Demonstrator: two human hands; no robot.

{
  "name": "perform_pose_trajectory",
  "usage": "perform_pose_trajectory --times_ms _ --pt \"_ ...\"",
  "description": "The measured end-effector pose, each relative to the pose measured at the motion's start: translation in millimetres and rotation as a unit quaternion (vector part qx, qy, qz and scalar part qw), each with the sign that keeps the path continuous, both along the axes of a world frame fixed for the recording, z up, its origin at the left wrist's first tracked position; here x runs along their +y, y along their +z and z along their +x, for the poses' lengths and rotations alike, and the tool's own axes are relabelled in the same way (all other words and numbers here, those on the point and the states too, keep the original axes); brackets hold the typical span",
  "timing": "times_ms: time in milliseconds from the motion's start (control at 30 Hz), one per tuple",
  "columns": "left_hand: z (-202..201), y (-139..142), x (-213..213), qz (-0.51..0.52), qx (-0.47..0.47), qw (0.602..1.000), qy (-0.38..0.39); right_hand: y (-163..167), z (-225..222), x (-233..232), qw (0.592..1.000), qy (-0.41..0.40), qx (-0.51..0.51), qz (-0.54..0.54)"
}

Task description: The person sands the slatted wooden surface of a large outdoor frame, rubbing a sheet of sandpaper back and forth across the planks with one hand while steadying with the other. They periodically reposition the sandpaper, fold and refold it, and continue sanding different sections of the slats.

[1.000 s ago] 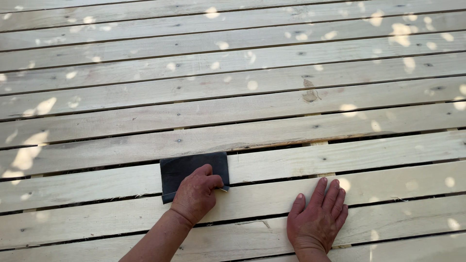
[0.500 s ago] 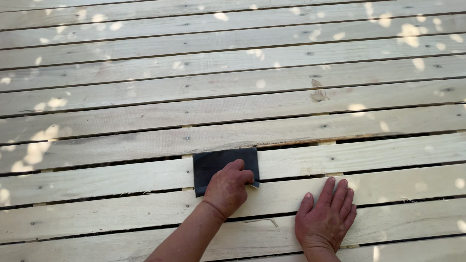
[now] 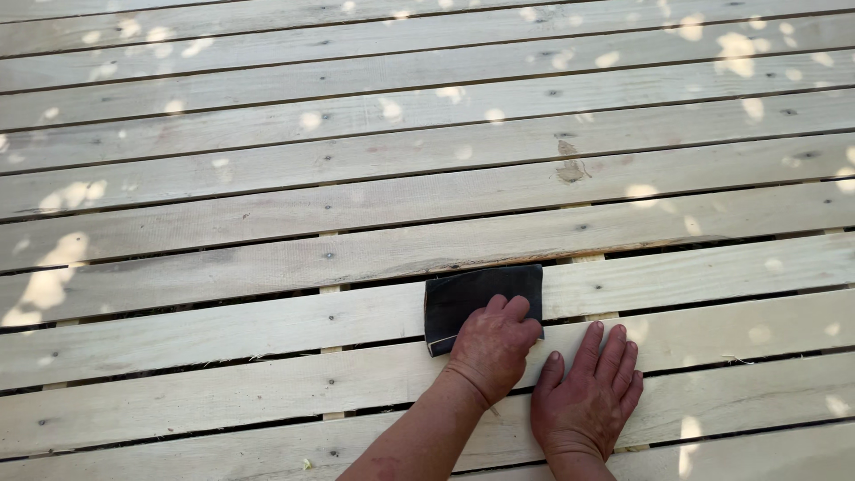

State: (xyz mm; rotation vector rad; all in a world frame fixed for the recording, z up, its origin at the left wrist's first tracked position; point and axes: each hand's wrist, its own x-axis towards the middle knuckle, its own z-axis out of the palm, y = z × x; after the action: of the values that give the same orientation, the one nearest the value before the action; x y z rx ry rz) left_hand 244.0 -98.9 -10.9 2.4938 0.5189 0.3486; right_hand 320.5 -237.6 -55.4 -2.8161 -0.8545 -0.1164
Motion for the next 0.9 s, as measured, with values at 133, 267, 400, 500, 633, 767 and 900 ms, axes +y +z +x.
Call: perform_pose_trajectory --times_ms 133,267,400,500,633,767,900 --pt "-99 -11 38 0.059 0.093 0.994 0.021 3 -4 1 1.0 0.001 0.001 0.012" --pt "-137 -5 54 0.082 0.065 0.994 0.032 6 -6 4 1.0 -0.005 -0.009 -0.014" --pt "-59 12 30 0.033 0.122 0.992 0.017 6 -7 5 1.0 -0.006 -0.008 -0.002" --pt "2 10 3 -0.019 0.063 0.997 0.025 3 -7 6 1.0 -0.006 -0.011 0.008" --pt "16 2 -12 -0.019 0.061 0.997 0.033 0 -7 3 1.0 -0.001 -0.017 0.016" --pt "11 9 -12 -0.02 0.096 0.994 0.042 0 -9 2 1.0 -0.002 -0.009 0.026" --pt "13 15 -5 -0.033 0.08 0.995 0.052 2 -9 4 1.0 -0.003 -0.014 0.015"
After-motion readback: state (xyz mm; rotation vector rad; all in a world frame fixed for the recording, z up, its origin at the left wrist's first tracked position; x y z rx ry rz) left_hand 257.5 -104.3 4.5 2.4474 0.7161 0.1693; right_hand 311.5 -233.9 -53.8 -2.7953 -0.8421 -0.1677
